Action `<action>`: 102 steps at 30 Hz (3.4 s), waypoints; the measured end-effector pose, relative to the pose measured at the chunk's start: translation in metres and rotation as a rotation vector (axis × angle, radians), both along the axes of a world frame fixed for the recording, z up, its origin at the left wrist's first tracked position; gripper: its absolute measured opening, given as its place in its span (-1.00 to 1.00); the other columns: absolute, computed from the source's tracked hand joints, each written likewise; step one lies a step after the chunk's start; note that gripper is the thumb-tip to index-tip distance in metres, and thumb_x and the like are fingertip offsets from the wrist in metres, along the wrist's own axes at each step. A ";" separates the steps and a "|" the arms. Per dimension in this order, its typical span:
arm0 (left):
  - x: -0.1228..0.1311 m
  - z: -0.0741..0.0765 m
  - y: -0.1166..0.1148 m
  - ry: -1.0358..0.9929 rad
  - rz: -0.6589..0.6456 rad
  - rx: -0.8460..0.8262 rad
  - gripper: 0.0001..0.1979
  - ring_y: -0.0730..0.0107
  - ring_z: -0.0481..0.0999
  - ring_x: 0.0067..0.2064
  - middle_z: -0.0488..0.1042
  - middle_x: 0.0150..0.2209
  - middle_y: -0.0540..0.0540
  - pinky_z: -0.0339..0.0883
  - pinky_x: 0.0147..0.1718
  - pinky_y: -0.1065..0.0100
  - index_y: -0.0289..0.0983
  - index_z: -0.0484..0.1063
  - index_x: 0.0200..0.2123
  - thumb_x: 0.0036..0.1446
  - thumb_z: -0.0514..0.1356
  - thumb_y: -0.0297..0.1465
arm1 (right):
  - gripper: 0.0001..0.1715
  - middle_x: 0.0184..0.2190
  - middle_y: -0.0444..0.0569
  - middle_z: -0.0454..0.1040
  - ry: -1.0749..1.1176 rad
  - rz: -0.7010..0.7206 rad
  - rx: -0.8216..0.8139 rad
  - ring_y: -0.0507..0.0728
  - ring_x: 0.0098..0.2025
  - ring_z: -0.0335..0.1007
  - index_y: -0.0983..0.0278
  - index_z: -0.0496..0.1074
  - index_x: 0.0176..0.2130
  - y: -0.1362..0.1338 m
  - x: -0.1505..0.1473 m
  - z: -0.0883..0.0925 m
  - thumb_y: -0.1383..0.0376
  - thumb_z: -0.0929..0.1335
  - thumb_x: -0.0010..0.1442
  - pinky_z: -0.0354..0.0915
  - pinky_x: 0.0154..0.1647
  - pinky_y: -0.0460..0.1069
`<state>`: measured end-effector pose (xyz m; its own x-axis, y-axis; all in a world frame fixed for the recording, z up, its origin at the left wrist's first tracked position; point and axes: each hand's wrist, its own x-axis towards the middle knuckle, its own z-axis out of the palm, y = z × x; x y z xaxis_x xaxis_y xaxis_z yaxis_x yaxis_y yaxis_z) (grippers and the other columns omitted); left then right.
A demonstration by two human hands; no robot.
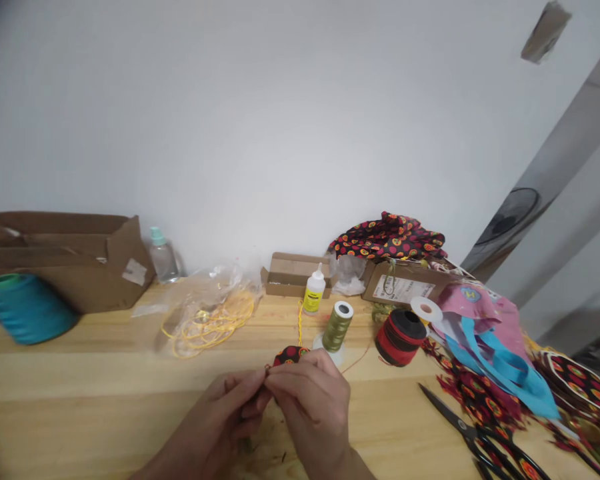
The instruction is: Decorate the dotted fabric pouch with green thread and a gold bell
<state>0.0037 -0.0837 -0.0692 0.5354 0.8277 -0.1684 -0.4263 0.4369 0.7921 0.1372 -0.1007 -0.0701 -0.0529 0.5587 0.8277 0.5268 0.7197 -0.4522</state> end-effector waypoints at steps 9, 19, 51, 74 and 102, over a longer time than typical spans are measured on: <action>-0.001 -0.001 0.001 0.077 0.027 0.029 -0.66 0.63 -0.13 -0.64 0.04 -0.71 0.13 -0.31 -0.68 0.48 -0.34 0.25 -0.69 -0.15 0.22 -0.21 | -0.84 -0.53 -0.11 0.38 0.050 -0.044 -0.059 0.04 -0.47 0.24 0.21 0.47 -0.48 0.002 -0.002 -0.002 0.47 0.39 -0.07 0.21 -0.46 -0.04; -0.002 -0.007 0.005 0.121 0.070 0.059 -0.63 0.62 -0.15 -0.63 0.03 -0.69 0.14 -0.31 -0.66 0.46 -0.31 0.21 -0.68 -0.16 0.21 -0.15 | -0.85 -0.53 -0.10 0.42 0.036 -0.012 -0.138 0.06 -0.46 0.29 0.20 0.47 -0.42 0.004 -0.002 0.001 0.44 0.36 -0.03 0.24 -0.45 -0.02; -0.010 0.008 0.007 0.644 0.001 0.501 -0.63 0.53 0.00 -0.60 0.02 -0.68 0.12 -0.13 -0.61 0.46 -0.28 0.21 -0.71 0.02 0.01 -0.20 | -0.72 -0.42 -0.06 0.38 0.059 0.118 -0.390 0.10 -0.34 0.32 0.18 0.48 -0.30 0.013 0.009 0.002 0.38 0.42 -0.12 0.29 -0.36 -0.01; -0.013 0.013 0.006 0.662 -0.107 0.495 -0.66 0.55 -0.01 -0.61 0.03 -0.69 0.13 -0.14 -0.62 0.47 -0.29 0.23 -0.68 0.03 0.01 -0.22 | -0.91 -0.42 -0.06 0.36 0.291 0.374 -0.699 0.02 -0.45 0.28 0.25 0.51 -0.46 0.013 0.015 0.003 0.31 0.42 -0.11 0.23 -0.51 -0.09; -0.013 0.012 0.008 0.396 -0.238 0.279 -0.62 0.67 -0.08 -0.69 0.11 -0.69 0.15 -0.27 -0.69 0.46 -0.32 0.25 -0.62 -0.08 0.10 -0.10 | -0.80 -0.38 -0.08 0.28 0.464 0.588 -0.783 -0.01 -0.44 0.22 0.25 0.46 -0.36 0.011 0.013 0.002 0.23 0.40 -0.07 0.17 -0.50 -0.10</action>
